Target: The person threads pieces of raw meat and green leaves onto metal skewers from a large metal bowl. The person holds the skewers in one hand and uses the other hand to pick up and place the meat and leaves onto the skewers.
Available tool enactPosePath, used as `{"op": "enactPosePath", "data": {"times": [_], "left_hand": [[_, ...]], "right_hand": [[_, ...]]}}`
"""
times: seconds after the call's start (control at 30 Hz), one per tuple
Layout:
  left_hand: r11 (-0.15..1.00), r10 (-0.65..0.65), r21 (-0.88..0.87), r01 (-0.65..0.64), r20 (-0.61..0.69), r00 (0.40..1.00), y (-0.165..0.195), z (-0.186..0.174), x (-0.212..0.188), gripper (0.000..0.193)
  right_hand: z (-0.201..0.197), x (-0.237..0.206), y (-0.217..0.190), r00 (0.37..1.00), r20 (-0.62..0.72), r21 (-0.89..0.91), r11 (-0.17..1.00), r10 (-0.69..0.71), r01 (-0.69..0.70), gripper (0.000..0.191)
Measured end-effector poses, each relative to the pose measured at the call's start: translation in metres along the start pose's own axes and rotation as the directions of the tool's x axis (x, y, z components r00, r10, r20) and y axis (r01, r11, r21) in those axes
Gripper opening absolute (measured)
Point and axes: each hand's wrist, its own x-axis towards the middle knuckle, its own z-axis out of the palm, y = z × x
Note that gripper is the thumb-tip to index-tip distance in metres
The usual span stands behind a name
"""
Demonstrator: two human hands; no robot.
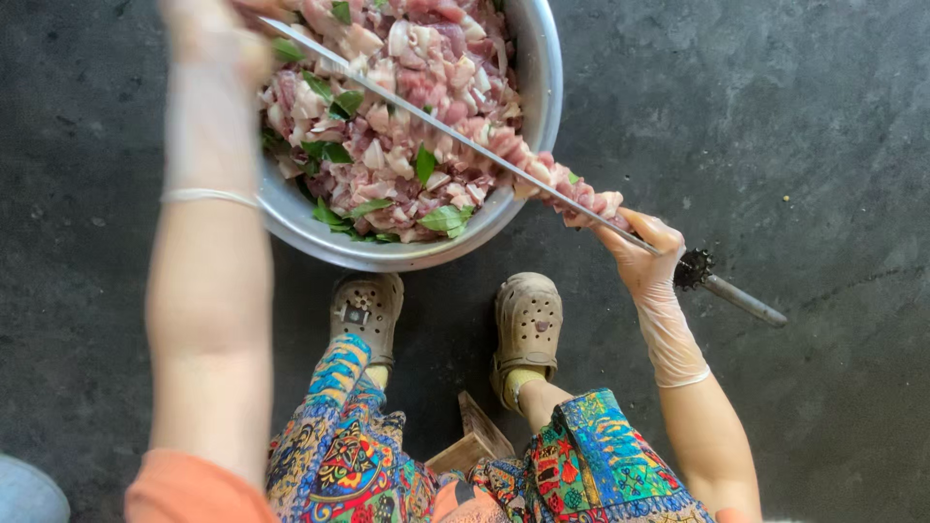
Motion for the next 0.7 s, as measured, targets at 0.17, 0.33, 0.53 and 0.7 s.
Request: {"op": "enactPosePath", "data": {"times": [0.17,0.33,0.53,0.7], "left_hand": [[0.999,0.006,0.032,-0.009,0.075,0.997,-0.079,0.059,-0.048,0.034],[0.995,-0.083,0.066,0.076,0.122,0.989,-0.071,0.048,-0.057,0.035],[0.218,0.033,0.960,-0.176,0.173,0.984,-0.045,0.016,-0.074,0.015],[-0.090,0.238,0.901,-0.424,0.433,0.870,-0.050,0.007,-0.081,0.011]], "right_hand": [[0.009,0.005,-0.004,0.998,0.009,0.048,0.997,0.066,-0.066,0.026],[0.010,-0.001,0.003,0.997,0.022,0.128,0.988,0.080,-0.083,0.025],[0.012,0.001,0.006,0.991,0.025,0.180,0.974,0.133,-0.135,0.026],[0.011,0.001,0.005,0.986,0.028,0.157,0.973,0.164,-0.166,0.028]]}}
